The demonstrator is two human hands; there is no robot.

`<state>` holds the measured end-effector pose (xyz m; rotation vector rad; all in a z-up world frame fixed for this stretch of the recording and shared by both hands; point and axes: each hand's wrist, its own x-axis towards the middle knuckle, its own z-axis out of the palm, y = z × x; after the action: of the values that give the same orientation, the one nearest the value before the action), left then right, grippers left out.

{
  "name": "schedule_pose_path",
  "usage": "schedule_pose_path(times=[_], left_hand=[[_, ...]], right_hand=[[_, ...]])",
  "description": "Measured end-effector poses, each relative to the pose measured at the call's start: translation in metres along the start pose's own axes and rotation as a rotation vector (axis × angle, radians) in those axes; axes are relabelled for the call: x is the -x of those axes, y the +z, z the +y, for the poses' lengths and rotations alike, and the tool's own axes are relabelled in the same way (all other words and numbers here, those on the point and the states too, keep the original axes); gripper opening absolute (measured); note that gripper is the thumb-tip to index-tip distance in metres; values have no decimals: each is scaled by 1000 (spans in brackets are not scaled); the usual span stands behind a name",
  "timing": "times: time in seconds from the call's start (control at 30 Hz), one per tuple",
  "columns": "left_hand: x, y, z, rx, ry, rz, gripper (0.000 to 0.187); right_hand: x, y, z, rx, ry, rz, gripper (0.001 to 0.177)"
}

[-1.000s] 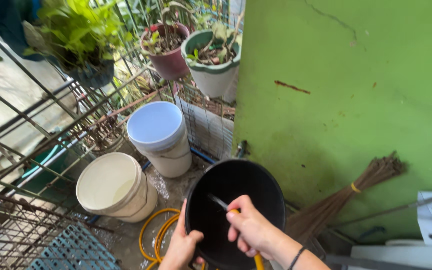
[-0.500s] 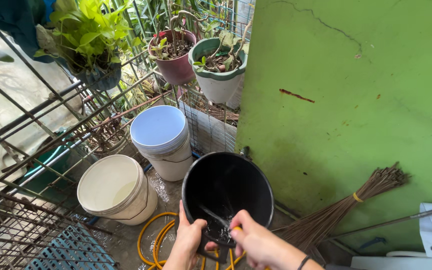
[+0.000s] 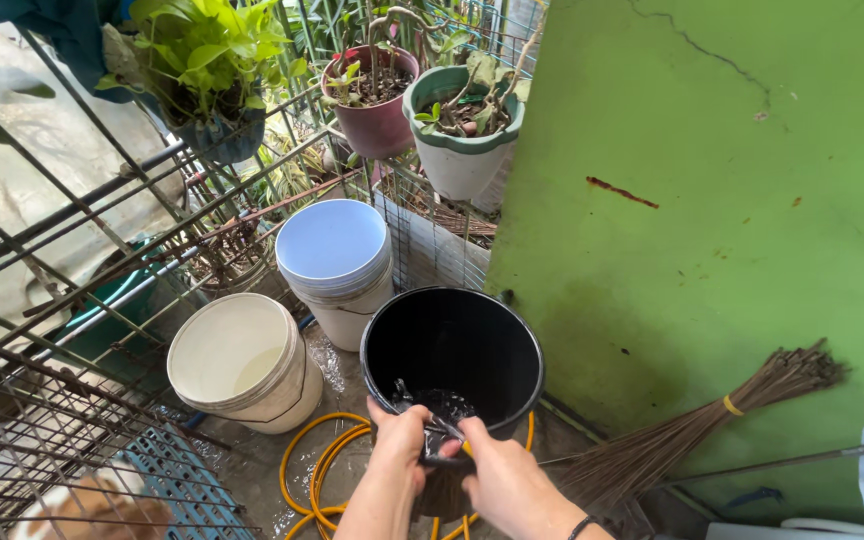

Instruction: The person rinses a black pot with a yellow hose, repeatedly filling and emptying it to clean the interior. The person then places the pot upright on a metal table.

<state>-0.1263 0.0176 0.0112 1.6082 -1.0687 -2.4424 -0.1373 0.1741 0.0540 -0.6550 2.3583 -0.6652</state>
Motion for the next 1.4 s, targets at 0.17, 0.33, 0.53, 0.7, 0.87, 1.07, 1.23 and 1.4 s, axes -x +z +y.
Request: schedule_pose_path(times=[0.17,0.33,0.53,0.7,0.87,1.07,1.23,1.4], left_hand=[[3,16,9,65,-81,33,103],[-9,12,14,-24,-88,-9,103],[-29,-3,20,-817,782,178,131],[28,-3,48,-1745,905,-448,100],[7,24,48,-1728,1194,-389,55],[-6,47,66,-1644,1122,-217,40],[11,49,92,-1453,886,-88,52],[6,32,99,-1259,748,72,61]], right_hand=[[-10,-12,5,205,70,161,42],[-27,-16,9,265,-26,246,34],[-45,-37,2,202,-151,270,31],[-51,-48,1,220,-116,253,38],[-54,-49,3,114,-160,291,40],[-59,-50,36,36,-651,561,49],[-38,-41,26,-594,107,35,48],[-20,-25,5,-651,177,-114,52]])
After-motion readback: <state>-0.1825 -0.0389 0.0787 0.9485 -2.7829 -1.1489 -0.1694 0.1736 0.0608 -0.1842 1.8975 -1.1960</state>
